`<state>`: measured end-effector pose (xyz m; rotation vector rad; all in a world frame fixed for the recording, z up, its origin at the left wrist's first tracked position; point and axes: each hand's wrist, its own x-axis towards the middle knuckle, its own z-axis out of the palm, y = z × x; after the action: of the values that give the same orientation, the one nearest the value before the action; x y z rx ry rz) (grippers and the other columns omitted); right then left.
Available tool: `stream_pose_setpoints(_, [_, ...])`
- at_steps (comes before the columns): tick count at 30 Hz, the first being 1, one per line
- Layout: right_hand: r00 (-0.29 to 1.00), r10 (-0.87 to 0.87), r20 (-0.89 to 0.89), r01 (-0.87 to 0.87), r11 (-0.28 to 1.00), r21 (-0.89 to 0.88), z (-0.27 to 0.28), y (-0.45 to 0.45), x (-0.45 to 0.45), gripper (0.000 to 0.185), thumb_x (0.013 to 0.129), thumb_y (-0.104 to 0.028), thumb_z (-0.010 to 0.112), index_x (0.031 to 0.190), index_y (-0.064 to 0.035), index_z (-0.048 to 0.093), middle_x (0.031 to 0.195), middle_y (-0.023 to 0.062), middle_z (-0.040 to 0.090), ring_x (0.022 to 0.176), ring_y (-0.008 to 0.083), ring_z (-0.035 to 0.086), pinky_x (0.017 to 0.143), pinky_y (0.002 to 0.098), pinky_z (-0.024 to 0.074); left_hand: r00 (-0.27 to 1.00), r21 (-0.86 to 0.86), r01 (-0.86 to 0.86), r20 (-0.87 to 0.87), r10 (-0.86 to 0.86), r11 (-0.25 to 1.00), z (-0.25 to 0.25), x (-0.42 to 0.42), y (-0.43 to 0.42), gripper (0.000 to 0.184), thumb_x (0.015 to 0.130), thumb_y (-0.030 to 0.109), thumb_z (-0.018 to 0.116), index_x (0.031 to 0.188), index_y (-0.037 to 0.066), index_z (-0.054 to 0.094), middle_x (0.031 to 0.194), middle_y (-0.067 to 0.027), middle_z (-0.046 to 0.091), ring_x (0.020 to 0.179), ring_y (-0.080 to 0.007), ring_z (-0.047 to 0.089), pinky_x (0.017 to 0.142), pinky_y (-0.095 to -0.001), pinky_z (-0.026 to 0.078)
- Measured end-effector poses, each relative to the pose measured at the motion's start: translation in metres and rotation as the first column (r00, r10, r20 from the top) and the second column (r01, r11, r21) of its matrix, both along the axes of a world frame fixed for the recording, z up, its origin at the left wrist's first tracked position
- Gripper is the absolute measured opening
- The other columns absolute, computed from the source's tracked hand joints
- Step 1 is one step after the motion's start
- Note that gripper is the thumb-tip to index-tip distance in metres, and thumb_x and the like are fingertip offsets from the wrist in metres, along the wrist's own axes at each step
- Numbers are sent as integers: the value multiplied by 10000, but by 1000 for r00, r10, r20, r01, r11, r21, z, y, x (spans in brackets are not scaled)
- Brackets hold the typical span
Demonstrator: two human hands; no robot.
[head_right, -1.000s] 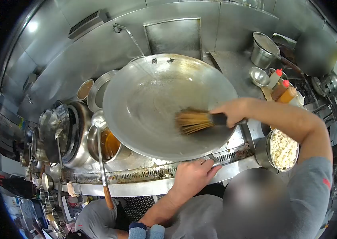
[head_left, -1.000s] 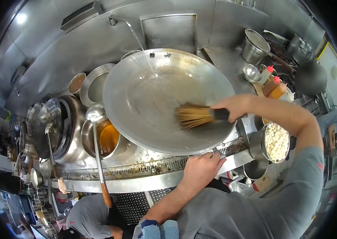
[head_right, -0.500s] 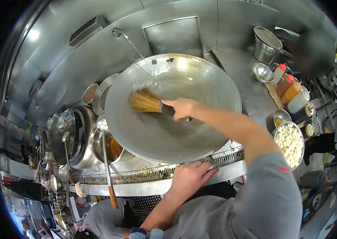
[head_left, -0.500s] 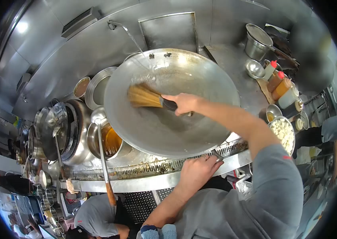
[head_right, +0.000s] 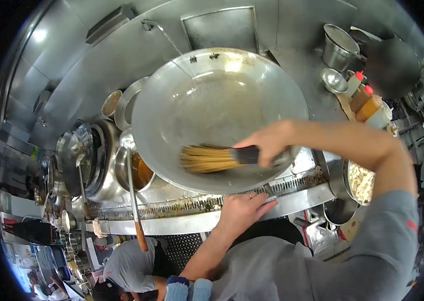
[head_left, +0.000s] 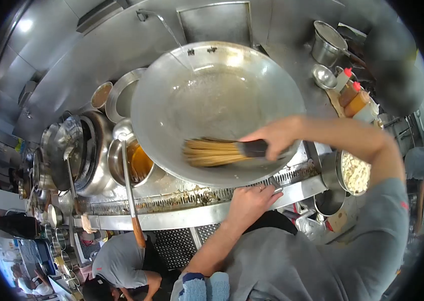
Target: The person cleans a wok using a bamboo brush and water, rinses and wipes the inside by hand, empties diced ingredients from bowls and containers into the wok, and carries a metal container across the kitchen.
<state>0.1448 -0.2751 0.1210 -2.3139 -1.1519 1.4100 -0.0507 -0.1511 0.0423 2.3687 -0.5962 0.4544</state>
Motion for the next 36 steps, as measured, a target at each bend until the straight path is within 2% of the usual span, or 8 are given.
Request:
stream_pose_setpoints(7, [841, 30, 540, 247, 867, -432, 20, -88, 85, 868, 662, -180, 733, 1469, -321, 447, 1042, 208, 704, 962, 363, 683, 820, 441, 544, 1000, 9, 19, -11, -19, 1000, -12, 6, 0, 314, 852, 326, 725, 702, 106, 559, 621, -36, 594, 563, -223, 642, 521, -354, 514])
stream_pose_setpoints(10, [594, -134, 793, 289, 956, -56, -42, -57, 143, 794, 726, -184, 679, 1468, -304, 423, 1075, 182, 698, 968, 365, 680, 815, 458, 544, 1000, 16, 24, -1, -24, 1000, -22, 26, 0, 322, 848, 319, 730, 687, 106, 550, 597, -36, 594, 561, -227, 642, 526, -357, 512])
stream_pose_setpoints(14, [644, -688, 334, 579, 724, 376, -91, 53, 123, 893, 707, -181, 675, 1519, -283, 318, 1164, 216, 666, 1010, 370, 669, 835, 456, 560, 1000, 7, 24, -19, -24, 1000, -49, 43, 15, 243, 802, 312, 781, 761, 115, 645, 609, -45, 614, 563, -241, 637, 532, -373, 502])
stream_pose_setpoints(17, [803, -574, 161, 483, 784, 391, -95, 100, 90, 938, 727, -130, 709, 1544, -258, 267, 1218, 205, 630, 929, 312, 688, 579, 424, 626, 999, 41, 29, -18, -28, 999, -54, 47, 16, 249, 799, 334, 786, 772, 116, 670, 610, -47, 626, 565, -243, 643, 530, -370, 505])
stream_pose_setpoints(20, [912, -409, 40, 383, 881, 279, -66, 89, 41, 978, 698, -123, 728, 1554, -268, 277, 1199, 197, 637, 879, 304, 684, 640, 417, 607, 998, 50, 6, -63, -3, 999, -51, 47, 17, 253, 811, 345, 773, 766, 119, 668, 608, -51, 620, 566, -252, 640, 529, -377, 501])
stream_pose_setpoints(25, [998, -23, 60, 16, 994, 111, -45, -31, 35, 990, 626, -127, 747, 1531, -211, 356, 1223, 202, 643, 1070, 307, 635, 897, 371, 498, 999, -5, -11, -51, 11, 1000, -53, 45, 7, 241, 847, 332, 730, 753, 123, 654, 612, -58, 595, 567, -277, 623, 526, -399, 485])
stream_pose_setpoints(30, [799, 161, 580, 102, 913, -394, 16, -93, 83, 932, 651, -78, 717, 1505, -266, 396, 1065, 212, 683, 956, 361, 672, 805, 426, 536, 992, 3, -26, -127, 26, 1000, -55, 48, 1, 238, 879, 313, 680, 754, 115, 639, 656, -69, 628, 600, -285, 641, 558, -412, 503])
stream_pose_setpoints(36, [612, -331, 718, 384, 918, 96, -70, -6, 174, 935, 734, -111, 653, 1549, -325, 248, 1083, 207, 675, 901, 354, 684, 786, 444, 558, 988, -9, -26, -150, 25, 1000, -68, 56, -5, 247, 884, 319, 683, 765, 105, 649, 655, -72, 630, 595, -300, 640, 553, -425, 497])
